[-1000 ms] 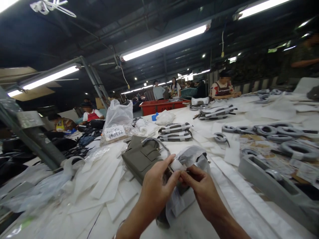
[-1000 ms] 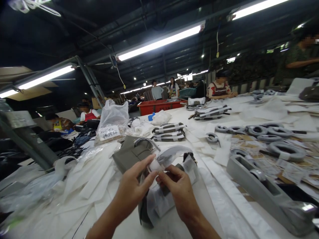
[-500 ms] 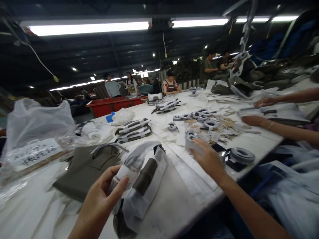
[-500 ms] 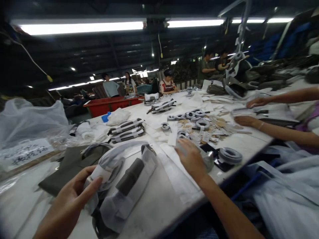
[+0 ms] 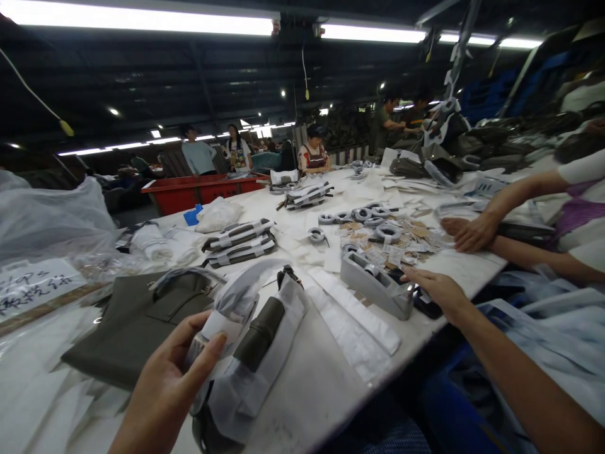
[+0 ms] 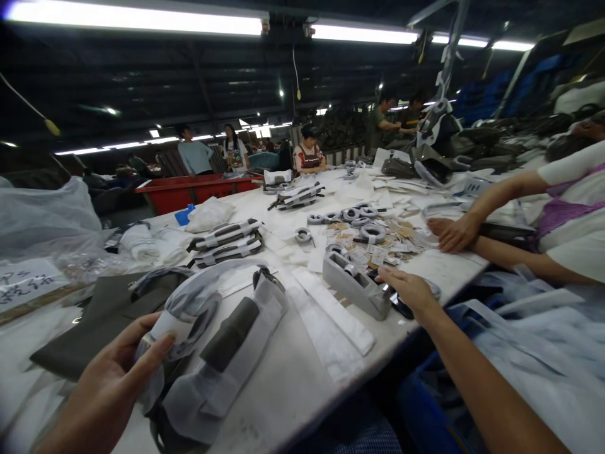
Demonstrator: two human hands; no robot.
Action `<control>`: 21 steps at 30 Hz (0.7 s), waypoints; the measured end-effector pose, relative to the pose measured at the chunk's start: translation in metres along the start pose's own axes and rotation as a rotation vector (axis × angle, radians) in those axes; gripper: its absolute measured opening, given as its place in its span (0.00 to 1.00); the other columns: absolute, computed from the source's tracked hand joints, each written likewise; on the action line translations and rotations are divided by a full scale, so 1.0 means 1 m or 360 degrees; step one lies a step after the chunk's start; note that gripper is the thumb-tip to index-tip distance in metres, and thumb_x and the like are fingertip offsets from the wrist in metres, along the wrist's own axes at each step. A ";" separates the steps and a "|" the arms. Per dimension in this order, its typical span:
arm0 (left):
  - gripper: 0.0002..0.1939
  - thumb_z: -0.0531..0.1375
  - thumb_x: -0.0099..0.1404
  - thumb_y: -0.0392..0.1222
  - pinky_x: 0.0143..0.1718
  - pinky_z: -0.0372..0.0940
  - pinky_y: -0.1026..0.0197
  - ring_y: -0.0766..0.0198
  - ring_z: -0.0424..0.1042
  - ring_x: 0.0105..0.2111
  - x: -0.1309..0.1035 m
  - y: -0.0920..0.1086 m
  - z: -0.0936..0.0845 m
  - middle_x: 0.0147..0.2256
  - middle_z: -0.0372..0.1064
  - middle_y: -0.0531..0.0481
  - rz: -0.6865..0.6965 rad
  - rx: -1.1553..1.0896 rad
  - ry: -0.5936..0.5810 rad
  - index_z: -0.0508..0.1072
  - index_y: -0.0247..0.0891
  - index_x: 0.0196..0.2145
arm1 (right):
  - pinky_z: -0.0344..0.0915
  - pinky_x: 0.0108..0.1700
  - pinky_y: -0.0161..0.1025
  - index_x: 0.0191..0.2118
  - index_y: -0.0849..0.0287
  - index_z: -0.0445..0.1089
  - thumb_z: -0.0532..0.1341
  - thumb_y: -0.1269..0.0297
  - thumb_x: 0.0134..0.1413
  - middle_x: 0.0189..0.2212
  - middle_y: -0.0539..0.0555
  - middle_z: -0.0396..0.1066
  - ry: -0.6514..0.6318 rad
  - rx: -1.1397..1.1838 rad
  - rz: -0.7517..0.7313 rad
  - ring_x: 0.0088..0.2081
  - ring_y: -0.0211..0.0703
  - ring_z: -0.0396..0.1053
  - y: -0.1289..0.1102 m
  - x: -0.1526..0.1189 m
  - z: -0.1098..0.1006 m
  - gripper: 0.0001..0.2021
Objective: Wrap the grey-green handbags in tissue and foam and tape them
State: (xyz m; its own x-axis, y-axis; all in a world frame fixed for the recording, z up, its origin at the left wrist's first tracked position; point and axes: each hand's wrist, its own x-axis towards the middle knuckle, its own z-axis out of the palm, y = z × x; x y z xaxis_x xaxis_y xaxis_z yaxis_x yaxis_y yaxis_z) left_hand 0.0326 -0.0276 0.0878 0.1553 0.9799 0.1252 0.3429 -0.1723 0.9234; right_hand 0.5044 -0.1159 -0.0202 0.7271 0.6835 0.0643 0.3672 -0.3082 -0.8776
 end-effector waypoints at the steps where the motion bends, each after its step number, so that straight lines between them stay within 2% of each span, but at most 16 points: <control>1: 0.32 0.67 0.52 0.62 0.30 0.70 0.64 0.56 0.76 0.33 0.000 -0.001 0.000 0.36 0.77 0.49 -0.0008 -0.0001 0.0014 0.73 0.39 0.47 | 0.60 0.60 0.47 0.31 0.54 0.81 0.62 0.47 0.50 0.50 0.57 0.76 -0.0006 0.0094 0.0025 0.57 0.57 0.67 0.001 -0.005 -0.005 0.17; 4: 0.31 0.66 0.53 0.62 0.29 0.70 0.66 0.58 0.75 0.31 0.000 -0.001 -0.002 0.35 0.77 0.51 -0.0035 0.0021 0.0034 0.72 0.41 0.48 | 0.66 0.55 0.47 0.33 0.56 0.81 0.67 0.45 0.44 0.44 0.60 0.78 -0.0068 0.0395 0.0138 0.51 0.57 0.72 0.008 -0.020 -0.017 0.18; 7: 0.32 0.67 0.51 0.63 0.25 0.70 0.64 0.58 0.74 0.27 0.001 -0.003 -0.004 0.33 0.77 0.51 -0.0073 0.0033 -0.0017 0.72 0.41 0.48 | 0.73 0.42 0.47 0.32 0.59 0.81 0.72 0.47 0.35 0.36 0.63 0.79 -0.0081 0.0528 0.0280 0.37 0.55 0.76 0.023 -0.033 -0.014 0.21; 9: 0.33 0.67 0.50 0.63 0.25 0.70 0.63 0.57 0.75 0.27 0.002 -0.003 -0.004 0.32 0.77 0.50 -0.0090 0.0017 -0.0016 0.72 0.40 0.48 | 0.74 0.33 0.45 0.29 0.60 0.80 0.75 0.49 0.29 0.31 0.63 0.79 -0.0017 0.0582 0.0358 0.28 0.50 0.74 0.034 -0.036 -0.006 0.21; 11: 0.33 0.67 0.50 0.63 0.26 0.71 0.63 0.56 0.75 0.28 0.002 -0.003 -0.003 0.33 0.77 0.50 -0.0079 0.0003 0.0013 0.72 0.40 0.48 | 0.72 0.28 0.43 0.27 0.60 0.80 0.75 0.49 0.28 0.28 0.62 0.78 0.0062 0.0607 0.0392 0.23 0.44 0.70 0.043 -0.035 0.003 0.21; 14: 0.31 0.66 0.51 0.63 0.27 0.70 0.64 0.57 0.75 0.29 0.000 0.000 0.001 0.34 0.77 0.50 -0.0040 0.0041 0.0050 0.73 0.40 0.47 | 0.69 0.25 0.41 0.25 0.61 0.79 0.74 0.47 0.27 0.26 0.60 0.77 0.0168 0.0588 0.0400 0.21 0.41 0.67 0.053 -0.036 0.011 0.22; 17: 0.31 0.65 0.53 0.64 0.27 0.69 0.65 0.57 0.74 0.30 -0.002 0.002 0.004 0.33 0.76 0.51 -0.0054 0.0021 0.0066 0.73 0.40 0.47 | 0.68 0.26 0.40 0.25 0.61 0.78 0.74 0.45 0.28 0.26 0.59 0.77 0.0222 0.0572 0.0382 0.22 0.41 0.66 0.051 -0.048 0.016 0.23; 19: 0.31 0.66 0.52 0.63 0.27 0.68 0.65 0.58 0.74 0.30 -0.002 0.002 0.006 0.32 0.76 0.52 -0.0051 -0.0037 0.0049 0.72 0.39 0.47 | 0.69 0.29 0.40 0.29 0.61 0.79 0.73 0.44 0.32 0.28 0.58 0.77 0.0180 0.0608 0.0289 0.24 0.41 0.67 0.038 -0.065 0.023 0.23; 21: 0.29 0.66 0.54 0.60 0.29 0.68 0.65 0.59 0.73 0.30 -0.002 0.002 0.007 0.31 0.75 0.52 -0.0021 -0.0090 0.0005 0.72 0.38 0.46 | 0.69 0.34 0.40 0.33 0.61 0.79 0.72 0.45 0.40 0.29 0.57 0.77 0.0047 0.0678 0.0113 0.27 0.42 0.67 0.013 -0.088 0.039 0.22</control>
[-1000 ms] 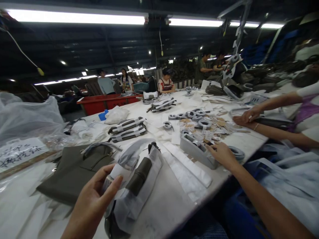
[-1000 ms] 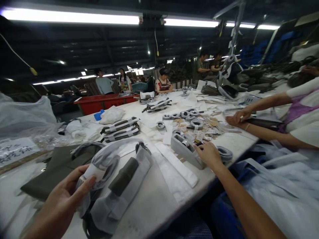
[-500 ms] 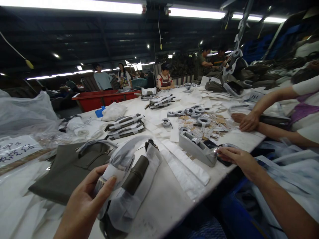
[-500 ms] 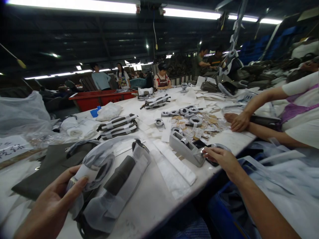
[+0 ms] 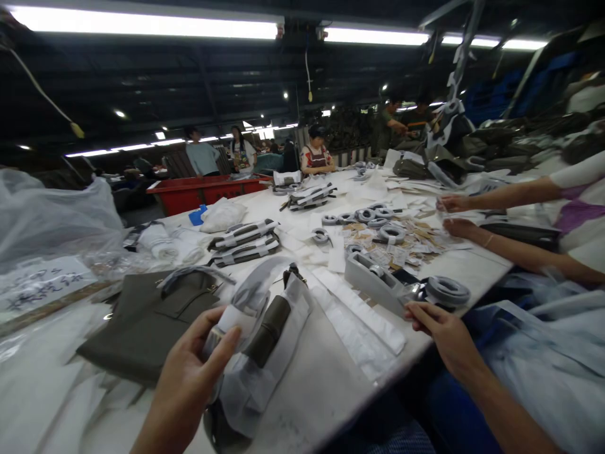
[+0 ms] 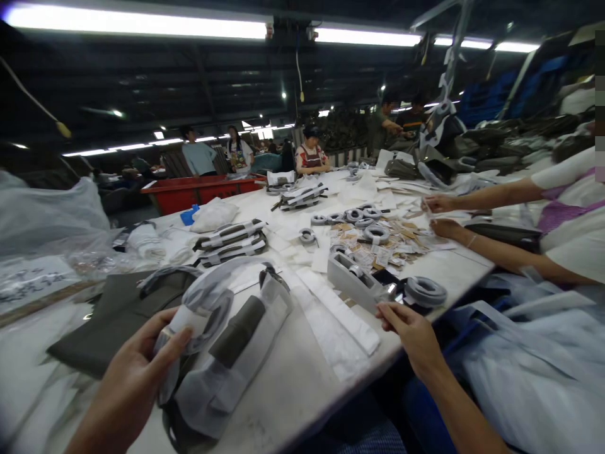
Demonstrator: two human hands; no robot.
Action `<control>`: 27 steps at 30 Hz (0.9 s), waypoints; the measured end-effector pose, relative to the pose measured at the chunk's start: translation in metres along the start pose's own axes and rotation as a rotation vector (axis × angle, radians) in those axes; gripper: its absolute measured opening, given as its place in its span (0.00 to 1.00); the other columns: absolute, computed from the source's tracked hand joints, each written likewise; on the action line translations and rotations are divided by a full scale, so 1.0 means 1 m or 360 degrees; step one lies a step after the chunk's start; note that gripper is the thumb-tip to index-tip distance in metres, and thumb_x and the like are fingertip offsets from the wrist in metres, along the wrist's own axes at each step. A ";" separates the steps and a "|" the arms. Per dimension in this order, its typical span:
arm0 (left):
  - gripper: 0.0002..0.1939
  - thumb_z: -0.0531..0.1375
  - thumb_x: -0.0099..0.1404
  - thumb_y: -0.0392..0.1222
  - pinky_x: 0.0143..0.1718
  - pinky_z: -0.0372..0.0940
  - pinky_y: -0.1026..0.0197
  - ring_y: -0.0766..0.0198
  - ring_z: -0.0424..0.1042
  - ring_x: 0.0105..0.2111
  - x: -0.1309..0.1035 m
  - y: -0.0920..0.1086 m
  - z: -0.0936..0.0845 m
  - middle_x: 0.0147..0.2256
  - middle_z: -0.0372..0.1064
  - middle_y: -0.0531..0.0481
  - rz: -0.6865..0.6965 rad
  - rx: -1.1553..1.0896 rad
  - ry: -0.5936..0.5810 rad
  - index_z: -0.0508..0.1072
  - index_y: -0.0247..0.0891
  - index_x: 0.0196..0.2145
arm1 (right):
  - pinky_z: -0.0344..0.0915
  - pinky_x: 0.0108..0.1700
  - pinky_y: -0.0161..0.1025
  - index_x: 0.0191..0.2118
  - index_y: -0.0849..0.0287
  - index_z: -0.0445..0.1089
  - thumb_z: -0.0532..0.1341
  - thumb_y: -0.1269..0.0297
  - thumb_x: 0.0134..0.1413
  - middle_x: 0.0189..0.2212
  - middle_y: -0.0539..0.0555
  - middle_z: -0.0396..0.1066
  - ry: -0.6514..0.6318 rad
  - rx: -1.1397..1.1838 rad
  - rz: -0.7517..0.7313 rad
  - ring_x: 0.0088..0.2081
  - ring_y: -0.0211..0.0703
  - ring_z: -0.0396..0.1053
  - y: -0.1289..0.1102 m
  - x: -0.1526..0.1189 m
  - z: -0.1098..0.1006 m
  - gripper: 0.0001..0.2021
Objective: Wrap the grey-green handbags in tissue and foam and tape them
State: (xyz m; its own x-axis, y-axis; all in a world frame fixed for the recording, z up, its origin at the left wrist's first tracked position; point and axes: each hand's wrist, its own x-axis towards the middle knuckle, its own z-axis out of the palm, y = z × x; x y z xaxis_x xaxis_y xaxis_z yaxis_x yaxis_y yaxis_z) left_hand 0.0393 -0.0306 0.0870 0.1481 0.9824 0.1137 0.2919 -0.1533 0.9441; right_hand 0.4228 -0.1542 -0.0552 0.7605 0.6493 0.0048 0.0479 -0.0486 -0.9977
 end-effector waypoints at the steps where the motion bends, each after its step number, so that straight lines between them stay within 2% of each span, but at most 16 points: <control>1: 0.27 0.66 0.55 0.59 0.30 0.67 0.65 0.60 0.73 0.30 0.000 0.000 0.001 0.31 0.74 0.51 0.0023 -0.0017 -0.0029 0.72 0.38 0.46 | 0.69 0.36 0.40 0.34 0.60 0.79 0.71 0.46 0.43 0.29 0.56 0.76 -0.0126 0.0041 -0.0078 0.28 0.42 0.67 -0.011 -0.014 0.015 0.20; 3: 0.24 0.65 0.57 0.57 0.30 0.66 0.65 0.61 0.72 0.30 0.001 -0.001 0.002 0.32 0.74 0.50 0.0094 -0.0008 -0.0084 0.73 0.37 0.45 | 0.69 0.38 0.39 0.35 0.60 0.79 0.69 0.49 0.50 0.28 0.56 0.75 -0.0435 0.0132 -0.0189 0.28 0.42 0.68 -0.037 -0.042 0.051 0.17; 7: 0.19 0.63 0.61 0.52 0.31 0.65 0.65 0.63 0.71 0.30 -0.001 -0.003 0.008 0.32 0.74 0.51 0.0281 0.0148 -0.0084 0.73 0.37 0.44 | 0.67 0.30 0.35 0.33 0.58 0.78 0.66 0.50 0.55 0.26 0.53 0.75 -0.1021 0.0349 -0.0279 0.24 0.38 0.67 -0.097 -0.094 0.121 0.14; 9: 0.16 0.63 0.62 0.49 0.34 0.65 0.64 0.62 0.71 0.32 -0.003 -0.002 0.012 0.33 0.74 0.51 0.0374 0.0176 -0.0057 0.73 0.37 0.44 | 0.66 0.29 0.34 0.33 0.58 0.78 0.66 0.51 0.56 0.25 0.52 0.75 -0.1168 0.0399 -0.0323 0.24 0.38 0.68 -0.119 -0.110 0.149 0.14; 12: 0.13 0.63 0.63 0.46 0.37 0.64 0.64 0.63 0.71 0.34 -0.007 -0.002 0.015 0.35 0.73 0.52 0.0496 0.0157 -0.0054 0.73 0.38 0.42 | 0.66 0.29 0.33 0.31 0.58 0.77 0.66 0.51 0.57 0.25 0.51 0.75 -0.1188 0.0403 -0.0361 0.25 0.37 0.69 -0.134 -0.120 0.178 0.15; 14: 0.11 0.63 0.63 0.45 0.37 0.64 0.65 0.64 0.71 0.35 -0.008 -0.003 0.014 0.35 0.73 0.53 0.0529 0.0132 -0.0075 0.73 0.39 0.42 | 0.65 0.28 0.32 0.30 0.59 0.77 0.66 0.50 0.56 0.23 0.51 0.74 -0.1155 0.0373 -0.0349 0.23 0.36 0.68 -0.134 -0.119 0.188 0.16; 17: 0.12 0.63 0.63 0.45 0.39 0.64 0.65 0.64 0.71 0.36 -0.008 -0.006 0.008 0.36 0.73 0.54 0.0561 0.0134 -0.0107 0.73 0.40 0.44 | 0.64 0.26 0.32 0.28 0.60 0.76 0.65 0.48 0.56 0.22 0.51 0.73 -0.1130 0.0310 -0.0325 0.21 0.35 0.67 -0.129 -0.116 0.193 0.18; 24: 0.12 0.64 0.62 0.46 0.38 0.63 0.66 0.65 0.70 0.35 -0.007 -0.012 0.002 0.35 0.73 0.55 0.0523 0.0143 -0.0157 0.74 0.41 0.43 | 0.64 0.23 0.32 0.27 0.59 0.75 0.64 0.46 0.57 0.18 0.50 0.72 -0.1208 0.0005 -0.0326 0.18 0.37 0.68 -0.129 -0.112 0.189 0.20; 27: 0.12 0.64 0.62 0.46 0.38 0.63 0.66 0.64 0.71 0.35 -0.008 -0.011 0.003 0.35 0.73 0.54 0.0483 0.0118 -0.0157 0.74 0.40 0.42 | 0.66 0.25 0.33 0.29 0.58 0.76 0.62 0.49 0.59 0.21 0.49 0.74 -0.1231 -0.0069 -0.0389 0.21 0.38 0.70 -0.131 -0.109 0.185 0.18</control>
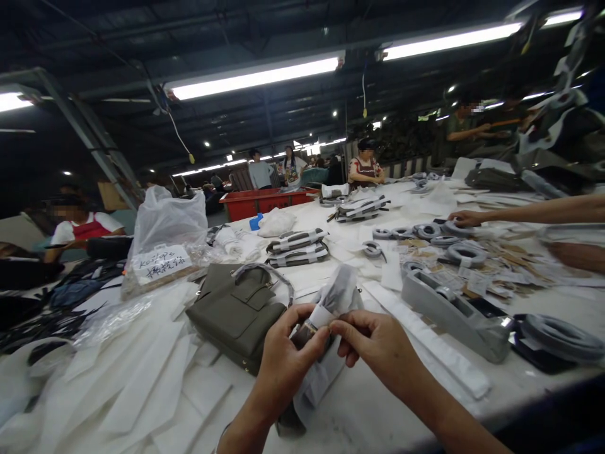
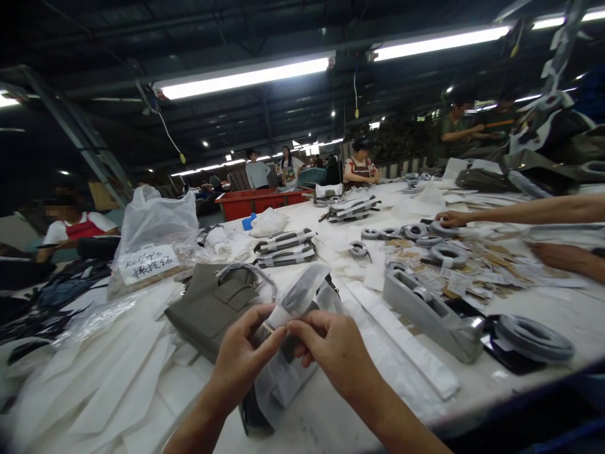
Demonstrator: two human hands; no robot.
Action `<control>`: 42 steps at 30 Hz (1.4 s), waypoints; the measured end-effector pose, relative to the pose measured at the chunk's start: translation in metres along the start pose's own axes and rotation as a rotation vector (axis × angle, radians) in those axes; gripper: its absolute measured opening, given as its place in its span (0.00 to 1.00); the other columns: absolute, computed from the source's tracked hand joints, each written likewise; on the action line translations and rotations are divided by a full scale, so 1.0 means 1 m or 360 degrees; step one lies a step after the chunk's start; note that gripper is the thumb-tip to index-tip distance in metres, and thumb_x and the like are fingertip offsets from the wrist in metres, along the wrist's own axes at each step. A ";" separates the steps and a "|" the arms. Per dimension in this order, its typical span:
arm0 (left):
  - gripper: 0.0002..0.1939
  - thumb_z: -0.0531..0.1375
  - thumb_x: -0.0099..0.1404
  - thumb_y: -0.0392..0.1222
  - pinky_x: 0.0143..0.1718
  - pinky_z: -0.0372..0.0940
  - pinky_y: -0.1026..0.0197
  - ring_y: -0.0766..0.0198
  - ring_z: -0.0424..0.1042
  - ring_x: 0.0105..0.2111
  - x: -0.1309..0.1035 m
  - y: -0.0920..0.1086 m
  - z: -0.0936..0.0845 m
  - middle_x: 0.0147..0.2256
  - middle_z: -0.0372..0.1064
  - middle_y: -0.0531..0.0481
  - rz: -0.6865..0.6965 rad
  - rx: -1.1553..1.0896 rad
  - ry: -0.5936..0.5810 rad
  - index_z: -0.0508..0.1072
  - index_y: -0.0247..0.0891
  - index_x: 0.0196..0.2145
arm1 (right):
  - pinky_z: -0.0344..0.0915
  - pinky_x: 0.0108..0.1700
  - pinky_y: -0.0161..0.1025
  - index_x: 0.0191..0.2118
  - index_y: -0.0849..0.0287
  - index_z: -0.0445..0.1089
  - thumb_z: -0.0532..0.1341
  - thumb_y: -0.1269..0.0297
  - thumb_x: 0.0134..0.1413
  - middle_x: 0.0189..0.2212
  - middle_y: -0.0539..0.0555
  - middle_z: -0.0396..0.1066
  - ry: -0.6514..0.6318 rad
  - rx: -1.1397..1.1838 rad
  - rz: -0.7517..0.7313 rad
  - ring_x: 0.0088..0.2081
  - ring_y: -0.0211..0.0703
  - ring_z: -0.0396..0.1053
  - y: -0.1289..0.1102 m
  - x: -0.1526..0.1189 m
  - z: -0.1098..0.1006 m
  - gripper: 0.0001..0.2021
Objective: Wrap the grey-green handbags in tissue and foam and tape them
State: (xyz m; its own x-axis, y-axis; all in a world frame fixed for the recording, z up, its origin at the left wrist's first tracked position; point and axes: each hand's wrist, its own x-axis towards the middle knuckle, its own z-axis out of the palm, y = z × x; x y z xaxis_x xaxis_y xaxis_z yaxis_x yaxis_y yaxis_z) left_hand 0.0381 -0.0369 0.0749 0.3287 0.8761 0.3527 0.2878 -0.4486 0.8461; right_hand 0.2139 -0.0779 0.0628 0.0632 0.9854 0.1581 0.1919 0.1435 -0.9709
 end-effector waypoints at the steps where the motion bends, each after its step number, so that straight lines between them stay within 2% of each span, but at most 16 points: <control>1: 0.13 0.64 0.62 0.46 0.38 0.64 0.66 0.64 0.71 0.35 0.000 0.001 0.000 0.35 0.74 0.54 -0.0011 -0.0014 -0.0003 0.74 0.40 0.43 | 0.67 0.28 0.33 0.29 0.58 0.76 0.61 0.50 0.61 0.22 0.49 0.75 -0.0023 -0.0036 -0.0052 0.23 0.39 0.72 -0.001 -0.001 -0.002 0.17; 4: 0.13 0.64 0.62 0.45 0.37 0.64 0.65 0.64 0.71 0.35 0.000 0.004 -0.001 0.35 0.74 0.54 -0.0034 -0.0063 -0.0027 0.74 0.40 0.43 | 0.68 0.36 0.34 0.33 0.56 0.75 0.56 0.55 0.66 0.28 0.50 0.76 -0.0095 -0.0150 -0.0265 0.31 0.40 0.75 -0.001 -0.004 -0.005 0.15; 7: 0.12 0.63 0.61 0.44 0.38 0.64 0.65 0.63 0.72 0.36 -0.001 0.006 -0.001 0.36 0.75 0.53 -0.0033 -0.0062 -0.0031 0.74 0.40 0.43 | 0.66 0.38 0.35 0.35 0.55 0.73 0.52 0.58 0.68 0.30 0.50 0.76 -0.0065 -0.0240 -0.0374 0.33 0.41 0.74 0.002 -0.008 -0.004 0.15; 11: 0.11 0.64 0.61 0.43 0.38 0.64 0.65 0.63 0.72 0.35 -0.004 0.008 0.005 0.35 0.75 0.54 0.0017 0.0013 -0.0010 0.75 0.41 0.42 | 0.66 0.35 0.36 0.34 0.56 0.71 0.52 0.58 0.67 0.27 0.50 0.75 -0.0015 -0.0205 -0.0276 0.32 0.42 0.74 0.007 -0.009 -0.002 0.15; 16: 0.09 0.63 0.63 0.44 0.35 0.63 0.65 0.64 0.70 0.32 -0.006 0.011 0.010 0.33 0.73 0.55 0.0018 0.0040 -0.0025 0.74 0.41 0.41 | 0.67 0.34 0.36 0.38 0.58 0.72 0.55 0.55 0.65 0.25 0.49 0.73 -0.0123 0.0106 -0.0126 0.28 0.41 0.72 0.010 -0.003 -0.003 0.14; 21: 0.09 0.62 0.63 0.44 0.36 0.62 0.66 0.65 0.69 0.33 -0.003 0.011 0.006 0.33 0.72 0.55 0.0031 0.0042 -0.0028 0.74 0.41 0.40 | 0.66 0.32 0.34 0.41 0.58 0.74 0.56 0.62 0.63 0.23 0.48 0.72 -0.0086 0.0040 -0.0153 0.27 0.40 0.72 0.015 0.003 -0.002 0.11; 25: 0.09 0.62 0.64 0.45 0.35 0.61 0.66 0.65 0.68 0.32 -0.001 0.008 0.005 0.32 0.71 0.55 -0.0003 0.0052 -0.0020 0.73 0.41 0.41 | 0.64 0.31 0.34 0.35 0.57 0.75 0.54 0.69 0.60 0.23 0.48 0.72 0.0000 -0.0090 -0.0258 0.27 0.40 0.71 0.017 0.008 0.002 0.11; 28: 0.09 0.62 0.64 0.44 0.37 0.61 0.65 0.64 0.69 0.34 -0.002 0.006 0.006 0.34 0.70 0.55 0.0019 0.0060 -0.0047 0.72 0.41 0.42 | 0.63 0.33 0.34 0.29 0.58 0.74 0.55 0.75 0.51 0.26 0.49 0.72 0.0090 -0.0201 -0.0388 0.30 0.40 0.70 0.016 0.010 0.005 0.11; 30: 0.09 0.61 0.64 0.43 0.38 0.62 0.65 0.64 0.69 0.35 -0.003 0.006 0.008 0.35 0.71 0.55 0.0039 0.0058 -0.0062 0.72 0.42 0.43 | 0.62 0.33 0.34 0.29 0.57 0.75 0.54 0.78 0.46 0.25 0.49 0.71 0.0152 -0.0250 -0.0439 0.30 0.40 0.69 0.015 0.012 0.006 0.13; 34: 0.09 0.61 0.64 0.43 0.42 0.63 0.63 0.62 0.70 0.39 -0.001 0.006 0.008 0.38 0.71 0.52 0.0104 0.0101 0.0010 0.73 0.41 0.43 | 0.60 0.30 0.35 0.26 0.58 0.74 0.54 0.78 0.47 0.20 0.48 0.68 0.0186 -0.0286 -0.0391 0.25 0.39 0.65 0.012 0.015 0.006 0.13; 36: 0.10 0.61 0.64 0.43 0.47 0.63 0.61 0.59 0.70 0.44 0.003 0.004 0.005 0.42 0.71 0.49 0.0153 0.0142 0.0061 0.73 0.40 0.43 | 0.59 0.29 0.34 0.27 0.59 0.75 0.56 0.75 0.51 0.18 0.48 0.66 0.0077 -0.0130 -0.0266 0.23 0.37 0.63 0.008 0.014 0.004 0.11; 38: 0.10 0.60 0.65 0.44 0.50 0.63 0.59 0.57 0.70 0.47 0.006 0.002 0.002 0.44 0.70 0.47 0.0157 0.0164 0.0075 0.74 0.40 0.42 | 0.59 0.28 0.33 0.35 0.59 0.77 0.60 0.67 0.56 0.21 0.48 0.68 -0.0138 0.0288 -0.0071 0.23 0.35 0.62 0.004 0.010 0.002 0.08; 40: 0.11 0.60 0.65 0.46 0.50 0.63 0.57 0.56 0.70 0.47 0.008 0.000 0.002 0.45 0.71 0.45 0.0159 0.0194 0.0103 0.74 0.40 0.42 | 0.59 0.27 0.30 0.45 0.57 0.76 0.62 0.58 0.59 0.30 0.50 0.71 -0.0327 0.0846 0.0116 0.26 0.33 0.63 0.000 0.005 0.002 0.12; 42: 0.12 0.60 0.65 0.48 0.52 0.63 0.55 0.54 0.70 0.48 0.007 -0.002 0.003 0.46 0.71 0.44 0.0197 0.0241 0.0173 0.74 0.39 0.43 | 0.58 0.27 0.27 0.48 0.55 0.75 0.64 0.53 0.59 0.39 0.52 0.71 -0.0384 0.1257 0.0210 0.28 0.31 0.64 -0.003 0.001 0.005 0.15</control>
State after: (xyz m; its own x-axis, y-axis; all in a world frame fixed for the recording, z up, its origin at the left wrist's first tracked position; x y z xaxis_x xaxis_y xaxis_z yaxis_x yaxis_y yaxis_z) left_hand 0.0429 -0.0299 0.0741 0.2734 0.8230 0.4979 0.3860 -0.5680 0.7269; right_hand 0.2080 -0.0772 0.0652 -0.1914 0.9784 0.0787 -0.5508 -0.0407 -0.8336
